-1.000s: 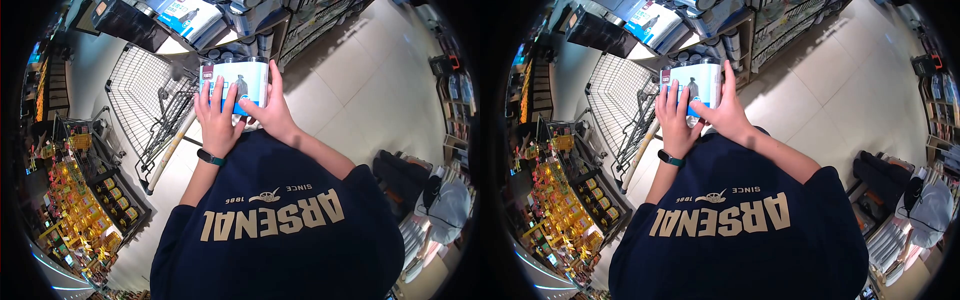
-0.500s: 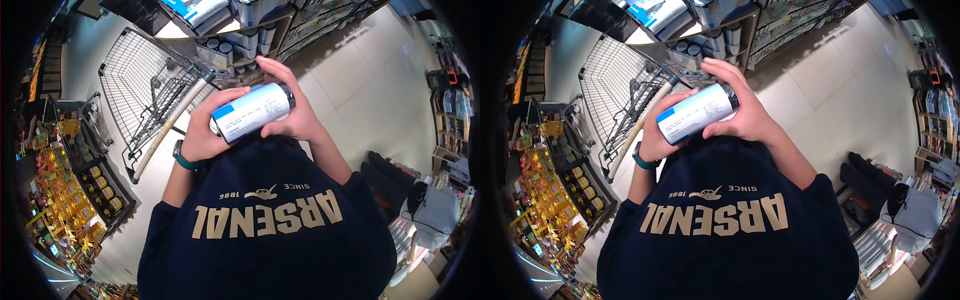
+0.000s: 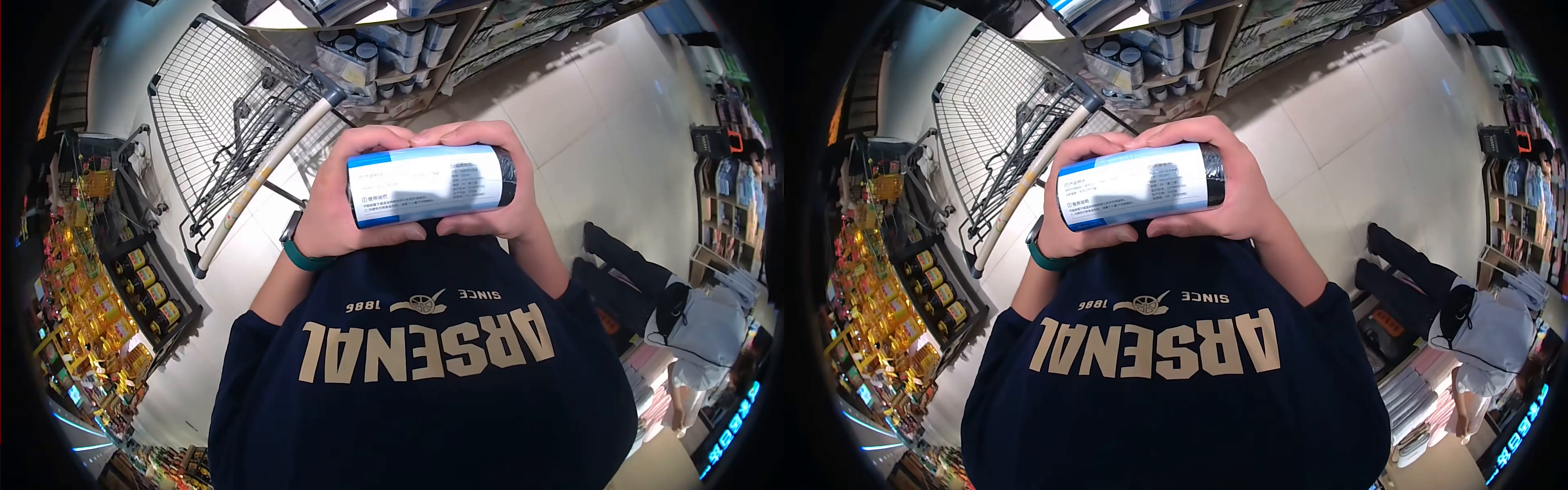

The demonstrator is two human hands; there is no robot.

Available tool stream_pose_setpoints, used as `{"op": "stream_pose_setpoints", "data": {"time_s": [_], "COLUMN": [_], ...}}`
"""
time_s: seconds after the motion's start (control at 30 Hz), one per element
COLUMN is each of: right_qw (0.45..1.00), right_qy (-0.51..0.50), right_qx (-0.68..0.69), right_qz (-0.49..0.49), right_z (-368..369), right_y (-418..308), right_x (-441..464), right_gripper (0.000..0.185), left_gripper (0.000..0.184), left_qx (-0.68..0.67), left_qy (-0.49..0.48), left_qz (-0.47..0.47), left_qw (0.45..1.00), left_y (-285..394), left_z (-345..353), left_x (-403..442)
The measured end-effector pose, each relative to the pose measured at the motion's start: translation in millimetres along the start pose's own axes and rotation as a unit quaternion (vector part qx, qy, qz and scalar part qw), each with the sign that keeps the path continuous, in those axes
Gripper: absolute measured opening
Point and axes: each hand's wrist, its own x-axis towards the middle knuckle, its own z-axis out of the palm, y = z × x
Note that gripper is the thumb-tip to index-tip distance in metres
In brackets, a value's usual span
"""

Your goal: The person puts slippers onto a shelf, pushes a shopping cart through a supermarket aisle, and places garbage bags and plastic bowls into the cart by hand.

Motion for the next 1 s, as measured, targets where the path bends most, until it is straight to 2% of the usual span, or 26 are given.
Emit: {"op": "stream_pose_setpoints", "data": {"time_s": [0.37,1.0], "right_qw": [1.000,1.000], "right_qy": [-0.007,-0.005], "right_qx": [0.002,0.003], "right_qz": [-0.015,0.005], "right_z": [-6,-1], "right_y": [2,5], "right_x": [-5,-11], "right_gripper": [0.070,0.073], "left_gripper": [0.080,0.084], "left_qx": [0.059,0.046], "left_qy": [-0.001,0.019], "left_qz": [0.049,0.000], "left_qw": [0.997,0.999], "left_y": [-8,-9], "left_z": [1,7], "left_x": [2,-11]}}
